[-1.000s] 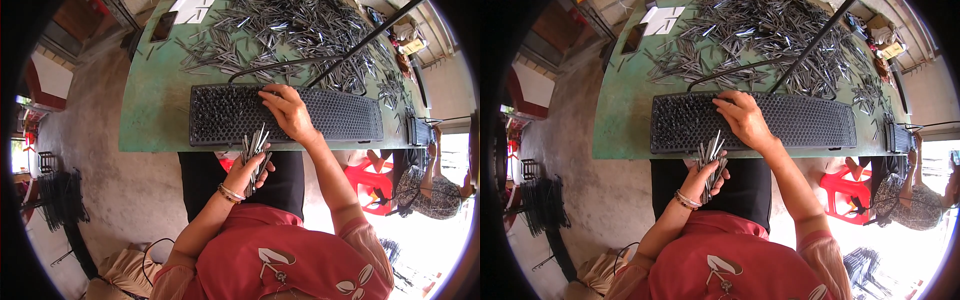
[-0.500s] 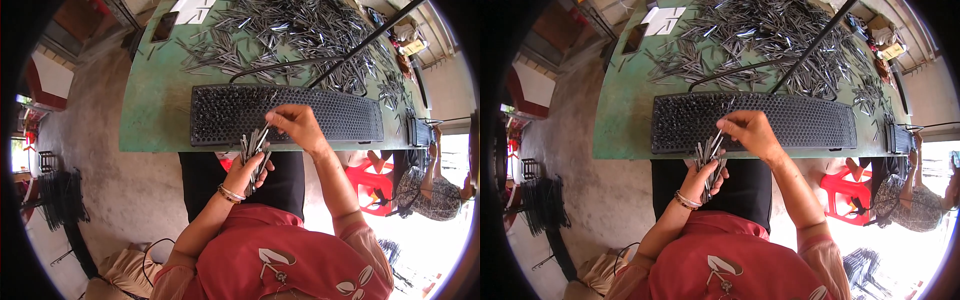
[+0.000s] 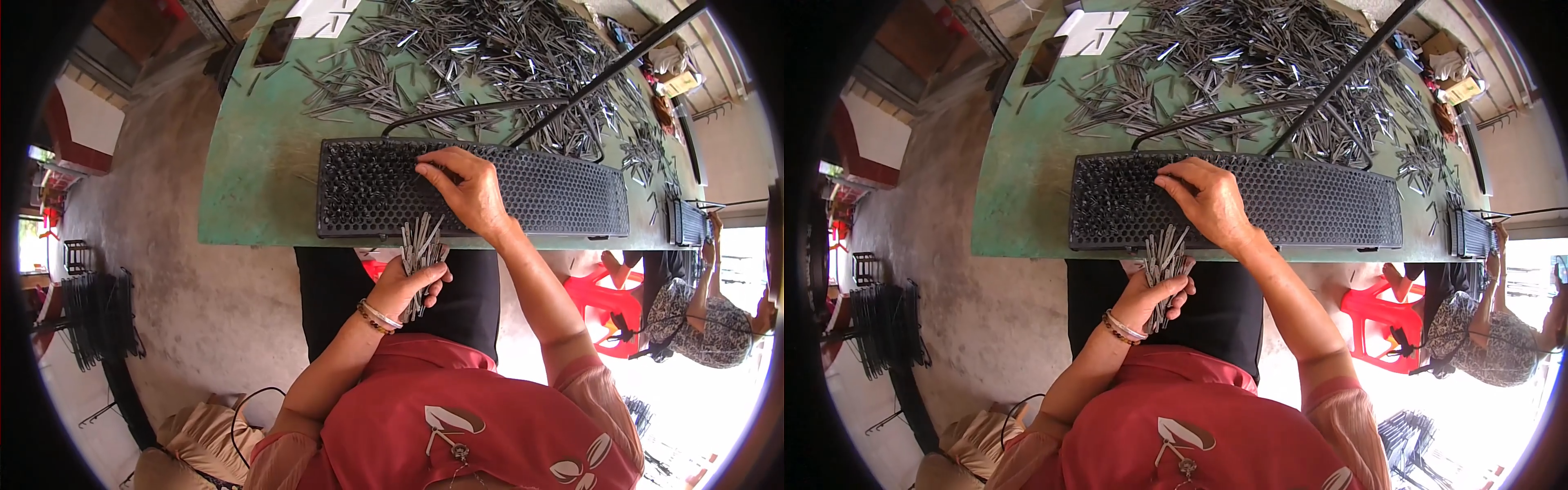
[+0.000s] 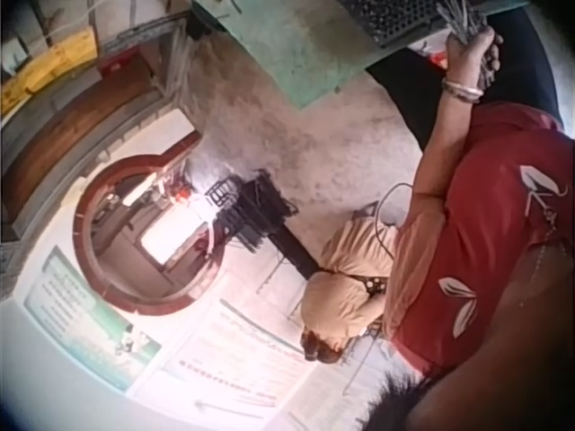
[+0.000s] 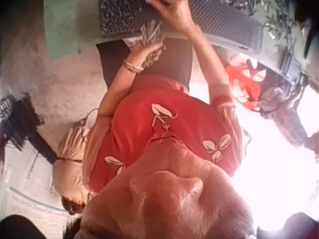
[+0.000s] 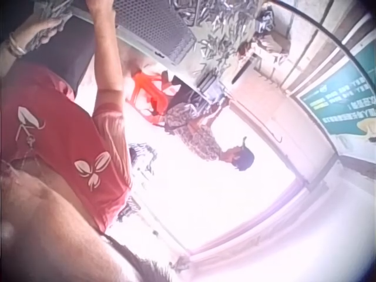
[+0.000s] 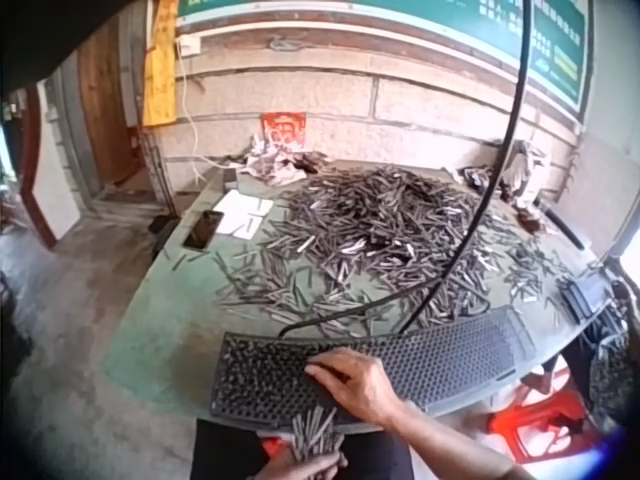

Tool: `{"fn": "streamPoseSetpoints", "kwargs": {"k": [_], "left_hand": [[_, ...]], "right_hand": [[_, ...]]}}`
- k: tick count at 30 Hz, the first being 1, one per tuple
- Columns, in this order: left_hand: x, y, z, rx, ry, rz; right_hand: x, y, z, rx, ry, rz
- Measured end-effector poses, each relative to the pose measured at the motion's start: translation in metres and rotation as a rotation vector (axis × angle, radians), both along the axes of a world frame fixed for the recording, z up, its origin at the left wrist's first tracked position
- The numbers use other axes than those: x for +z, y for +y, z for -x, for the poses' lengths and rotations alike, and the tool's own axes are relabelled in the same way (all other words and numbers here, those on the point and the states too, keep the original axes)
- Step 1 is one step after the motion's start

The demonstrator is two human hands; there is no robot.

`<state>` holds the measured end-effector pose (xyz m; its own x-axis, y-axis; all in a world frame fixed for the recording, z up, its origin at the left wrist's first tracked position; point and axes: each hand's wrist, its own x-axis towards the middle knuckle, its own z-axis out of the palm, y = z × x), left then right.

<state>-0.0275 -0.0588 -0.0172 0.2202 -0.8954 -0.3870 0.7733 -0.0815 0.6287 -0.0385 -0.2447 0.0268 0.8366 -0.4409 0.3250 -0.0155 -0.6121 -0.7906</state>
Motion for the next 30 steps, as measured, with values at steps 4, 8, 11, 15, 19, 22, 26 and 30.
{"fn": "streamPoseSetpoints", "kwargs": {"k": [4, 8, 11, 15, 19, 22, 26, 30], "left_hand": [[-0.005, 0.002, -0.001, 0.003, 0.084, 0.025], [0.001, 0.000, -0.001, 0.015, 0.091, -0.027], [0.001, 0.000, -0.001, 0.027, 0.088, -0.021], [-0.006, 0.001, -0.003, 0.029, -0.002, 0.034], [-0.002, 0.000, -0.002, 0.046, -0.003, 0.047], [-0.001, 0.000, -0.003, 0.040, -0.011, 0.053], [-0.002, 0.000, -0.003, 0.045, -0.006, 0.050], [0.000, 0.001, -0.004, 0.062, -0.021, 0.074]], "right_hand": [[0.001, 0.001, -0.004, 0.083, -0.059, 0.168], [0.001, -0.002, -0.005, 0.137, -0.057, 0.258], [-0.003, -0.001, -0.004, 0.169, -0.092, 0.355], [0.003, 0.004, -0.005, 0.157, -0.093, 0.491], [0.004, 0.005, -0.004, 0.068, -0.042, 0.558], [-0.001, 0.007, -0.003, 0.081, -0.033, 0.549], [0.001, 0.010, -0.002, 0.052, -0.093, 0.461], [0.022, 0.008, 0.020, 0.078, 0.165, 0.076]]}}
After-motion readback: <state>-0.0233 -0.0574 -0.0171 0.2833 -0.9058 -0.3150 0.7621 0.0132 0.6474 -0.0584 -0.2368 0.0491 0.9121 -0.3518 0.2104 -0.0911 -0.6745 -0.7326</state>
